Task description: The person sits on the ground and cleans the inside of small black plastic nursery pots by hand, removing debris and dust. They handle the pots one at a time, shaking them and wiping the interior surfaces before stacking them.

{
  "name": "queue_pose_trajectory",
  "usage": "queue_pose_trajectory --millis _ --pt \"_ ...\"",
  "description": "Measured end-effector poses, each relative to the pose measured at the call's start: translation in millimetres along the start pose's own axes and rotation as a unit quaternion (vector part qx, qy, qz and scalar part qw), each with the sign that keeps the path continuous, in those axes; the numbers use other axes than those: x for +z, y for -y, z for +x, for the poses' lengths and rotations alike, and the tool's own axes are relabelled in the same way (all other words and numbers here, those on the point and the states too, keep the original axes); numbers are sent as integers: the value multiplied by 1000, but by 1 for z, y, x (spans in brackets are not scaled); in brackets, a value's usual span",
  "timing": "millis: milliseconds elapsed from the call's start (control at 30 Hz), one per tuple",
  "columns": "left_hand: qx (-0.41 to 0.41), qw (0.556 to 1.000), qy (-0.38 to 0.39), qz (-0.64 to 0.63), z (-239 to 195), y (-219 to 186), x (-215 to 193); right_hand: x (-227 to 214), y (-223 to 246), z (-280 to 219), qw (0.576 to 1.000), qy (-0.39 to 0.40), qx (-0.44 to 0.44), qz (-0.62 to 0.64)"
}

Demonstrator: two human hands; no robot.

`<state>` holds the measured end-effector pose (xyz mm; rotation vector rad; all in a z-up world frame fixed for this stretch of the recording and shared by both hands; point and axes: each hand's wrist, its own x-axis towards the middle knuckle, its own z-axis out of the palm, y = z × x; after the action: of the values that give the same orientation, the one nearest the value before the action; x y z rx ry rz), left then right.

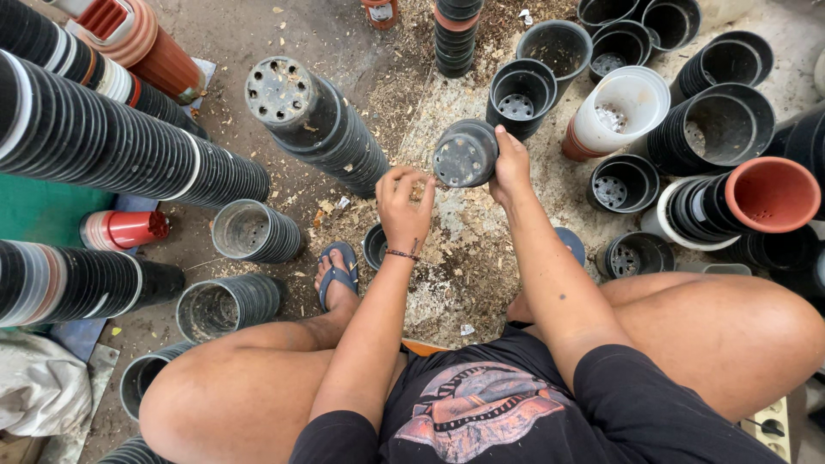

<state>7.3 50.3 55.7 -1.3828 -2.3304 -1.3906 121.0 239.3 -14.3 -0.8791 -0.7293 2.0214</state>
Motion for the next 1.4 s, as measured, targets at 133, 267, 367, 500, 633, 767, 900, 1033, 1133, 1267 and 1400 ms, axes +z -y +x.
queue_pose_trajectory --millis 133,267,367,500,633,767,900,1033,1133,1267,1400 --pt "35 998 -18 -41 0 -8 1 2 -4 -2 1000 19 -14 0" --pt "42 998 10 -48 4 -19 -2 5 0 -1 998 48 -26 23" --pt "20 995 38 -94 7 -23 -8 11 5 -8 997 65 -26 26" --pt "13 988 99 -117 14 -23 -13 35 14 -26 996 84 18 11" --pt "-120 966 43 -225 20 -16 -9 66 13 -47 991 65 106 -38" --pt "-208 945 -44 -249 22 -8 -1 80 -1 -70 983 78 154 54" --pt "-344 897 -59 -272 33 8 9 83 -38 -106 996 72 51 -2" --pt "-429 784 -50 -447 44 39 10 67 -48 -126 855 249 -228 -393" --pt "-471 692 13 -547 45 56 3 56 -16 -110 599 281 -391 -640" --pt "-533 612 97 -576 41 56 2 58 26 -99 575 169 -352 -719" --pt "-520 636 100 -561 34 50 9 76 26 -109 506 190 -167 -824"
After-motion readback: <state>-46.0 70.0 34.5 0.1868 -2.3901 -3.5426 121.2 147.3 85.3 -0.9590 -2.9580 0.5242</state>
